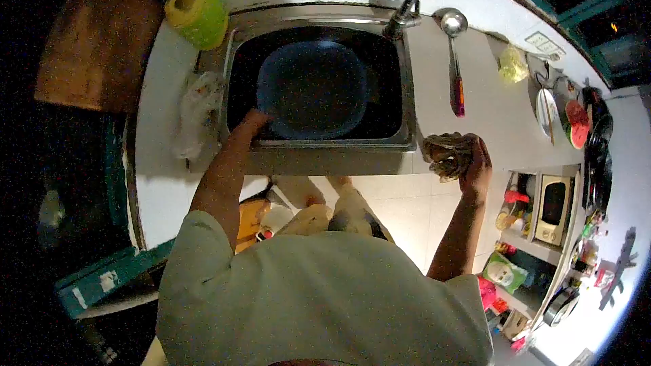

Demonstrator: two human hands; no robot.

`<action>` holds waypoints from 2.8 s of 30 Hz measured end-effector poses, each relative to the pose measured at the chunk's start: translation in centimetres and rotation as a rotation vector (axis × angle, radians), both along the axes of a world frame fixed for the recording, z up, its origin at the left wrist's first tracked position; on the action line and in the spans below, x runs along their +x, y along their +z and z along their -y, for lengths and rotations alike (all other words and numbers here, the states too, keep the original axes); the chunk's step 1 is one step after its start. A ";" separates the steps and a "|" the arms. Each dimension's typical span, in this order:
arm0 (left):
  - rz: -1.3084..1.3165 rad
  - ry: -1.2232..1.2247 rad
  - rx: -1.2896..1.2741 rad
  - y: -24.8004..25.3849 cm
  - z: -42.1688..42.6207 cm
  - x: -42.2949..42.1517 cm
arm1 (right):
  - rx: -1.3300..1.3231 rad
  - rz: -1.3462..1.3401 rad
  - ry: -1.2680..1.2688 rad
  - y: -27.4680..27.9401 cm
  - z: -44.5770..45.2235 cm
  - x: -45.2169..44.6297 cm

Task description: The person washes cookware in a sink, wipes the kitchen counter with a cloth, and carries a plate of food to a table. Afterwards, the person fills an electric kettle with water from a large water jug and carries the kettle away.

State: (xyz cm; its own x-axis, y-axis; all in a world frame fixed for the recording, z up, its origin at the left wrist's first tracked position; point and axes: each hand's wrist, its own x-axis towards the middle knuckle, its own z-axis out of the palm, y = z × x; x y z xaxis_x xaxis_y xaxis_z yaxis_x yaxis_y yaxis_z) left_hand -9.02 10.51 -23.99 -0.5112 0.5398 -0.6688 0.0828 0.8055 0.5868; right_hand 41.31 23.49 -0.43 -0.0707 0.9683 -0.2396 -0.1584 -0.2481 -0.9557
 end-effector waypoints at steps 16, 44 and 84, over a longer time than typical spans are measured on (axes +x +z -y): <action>-0.789 -0.298 -0.140 19.1 -1.5 -1.4 | 0.006 -0.058 0.060 -3.2 -7.4 0.8; -1.349 -0.377 0.091 33.0 -1.4 7.6 | 0.124 -0.015 0.100 -2.8 -7.5 2.7; -0.667 -0.492 0.441 7.5 4.6 5.1 | 0.508 1.353 -0.473 -11.6 -6.9 8.9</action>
State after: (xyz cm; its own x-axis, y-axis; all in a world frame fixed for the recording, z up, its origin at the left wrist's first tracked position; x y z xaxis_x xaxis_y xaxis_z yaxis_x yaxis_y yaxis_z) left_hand -3.88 5.91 -16.52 -0.3621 0.9321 -0.0036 0.7845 0.3068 0.5389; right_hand 50.17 30.38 -12.03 0.2525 0.8356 0.4878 0.9119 -0.0370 -0.4086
